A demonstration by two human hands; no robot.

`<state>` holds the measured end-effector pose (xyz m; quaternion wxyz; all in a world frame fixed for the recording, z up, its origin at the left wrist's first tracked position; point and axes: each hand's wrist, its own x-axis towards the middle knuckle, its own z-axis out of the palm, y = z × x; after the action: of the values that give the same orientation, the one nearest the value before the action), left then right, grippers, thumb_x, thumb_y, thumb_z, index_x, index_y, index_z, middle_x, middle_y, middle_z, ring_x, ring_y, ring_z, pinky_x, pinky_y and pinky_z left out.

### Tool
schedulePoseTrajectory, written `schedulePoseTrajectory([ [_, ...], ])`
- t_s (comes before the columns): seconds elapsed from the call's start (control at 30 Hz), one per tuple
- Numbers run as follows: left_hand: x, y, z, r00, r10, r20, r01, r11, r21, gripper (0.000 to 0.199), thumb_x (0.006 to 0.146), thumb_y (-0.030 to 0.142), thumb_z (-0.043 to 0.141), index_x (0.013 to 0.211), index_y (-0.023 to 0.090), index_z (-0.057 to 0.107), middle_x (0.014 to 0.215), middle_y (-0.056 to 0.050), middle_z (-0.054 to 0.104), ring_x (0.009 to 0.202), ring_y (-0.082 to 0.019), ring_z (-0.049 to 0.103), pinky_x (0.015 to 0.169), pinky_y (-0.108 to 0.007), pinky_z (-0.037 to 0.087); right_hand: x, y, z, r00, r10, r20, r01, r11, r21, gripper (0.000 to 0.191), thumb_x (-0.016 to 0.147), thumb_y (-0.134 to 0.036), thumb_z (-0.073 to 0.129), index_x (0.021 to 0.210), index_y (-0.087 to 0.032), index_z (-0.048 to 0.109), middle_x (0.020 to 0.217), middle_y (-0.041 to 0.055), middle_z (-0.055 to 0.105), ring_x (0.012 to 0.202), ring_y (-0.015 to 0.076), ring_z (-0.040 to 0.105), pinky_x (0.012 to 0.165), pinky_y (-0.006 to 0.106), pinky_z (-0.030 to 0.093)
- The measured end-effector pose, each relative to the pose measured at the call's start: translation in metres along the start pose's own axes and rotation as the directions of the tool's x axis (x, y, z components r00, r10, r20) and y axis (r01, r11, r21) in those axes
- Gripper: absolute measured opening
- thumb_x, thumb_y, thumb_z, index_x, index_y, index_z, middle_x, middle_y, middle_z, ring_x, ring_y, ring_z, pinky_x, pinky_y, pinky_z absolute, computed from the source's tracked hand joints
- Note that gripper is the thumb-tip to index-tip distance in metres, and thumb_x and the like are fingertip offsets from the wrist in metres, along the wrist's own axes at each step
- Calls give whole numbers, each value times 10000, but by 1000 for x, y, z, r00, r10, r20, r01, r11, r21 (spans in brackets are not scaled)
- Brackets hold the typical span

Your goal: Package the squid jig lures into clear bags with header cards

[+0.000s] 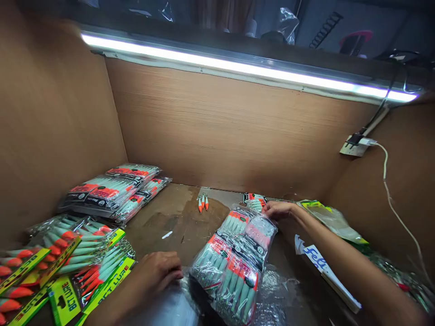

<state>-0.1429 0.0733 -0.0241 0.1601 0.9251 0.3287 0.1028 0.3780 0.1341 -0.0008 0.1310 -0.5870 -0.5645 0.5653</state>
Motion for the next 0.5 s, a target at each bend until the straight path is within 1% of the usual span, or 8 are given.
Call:
schedulePoseTrajectory([
  [0.07,0,-3,2,1000,-5,5,5,1000,-4,272,973,336,470,800,222,647,803,-11,667,721,-147,618,640,-245,340,-3,-2,-19,998,-14,-63,15,1000,8,410,635,-535,764,684,-154,621,504,-63,519,396,46,348,390,176,229],
  [0.1,0,-4,2,1000,-5,6,5,1000,-7,275,973,335,468,797,220,646,803,-12,667,723,-148,619,641,-246,340,-5,-2,-26,996,-8,-84,9,1000,5,406,648,-536,758,689,-155,624,494,-67,509,388,44,329,382,179,209],
  [0.17,0,-3,1,1000,-5,2,5,1000,-14,274,973,330,466,798,221,645,804,-12,669,733,-151,622,647,-246,344,-5,1,-31,995,29,-93,-31,999,-18,385,629,-498,789,696,-146,648,490,-61,525,386,47,341,376,184,207],
  [0.23,-1,0,-2,1000,-12,-3,12,1000,-23,263,974,326,468,814,226,649,815,-10,674,748,-152,626,659,-245,351,-3,6,-25,995,76,-64,-79,996,-47,354,573,-426,840,687,-134,676,505,-43,571,407,57,399,390,181,252],
  [0.33,-1,3,-5,1000,-24,5,24,999,-22,256,980,322,461,840,233,655,839,-10,680,766,-152,632,673,-241,358,3,14,-4,993,113,19,-112,992,-66,325,547,-376,858,682,-126,700,563,-16,639,467,77,490,441,174,335],
  [0.43,0,-2,-2,1000,-13,25,13,1000,-3,273,982,331,451,831,226,653,832,-16,676,755,-154,631,658,-239,353,5,15,10,990,100,99,-97,995,-39,327,563,-375,843,724,-122,713,637,4,682,540,98,564,505,176,405],
  [0.5,1,-7,1,999,2,35,-2,1000,1,288,985,346,445,828,222,652,831,-19,674,754,-153,630,654,-239,350,5,12,14,990,69,120,-69,998,-1,332,593,-396,817,756,-128,707,684,10,698,579,110,597,541,183,437],
])
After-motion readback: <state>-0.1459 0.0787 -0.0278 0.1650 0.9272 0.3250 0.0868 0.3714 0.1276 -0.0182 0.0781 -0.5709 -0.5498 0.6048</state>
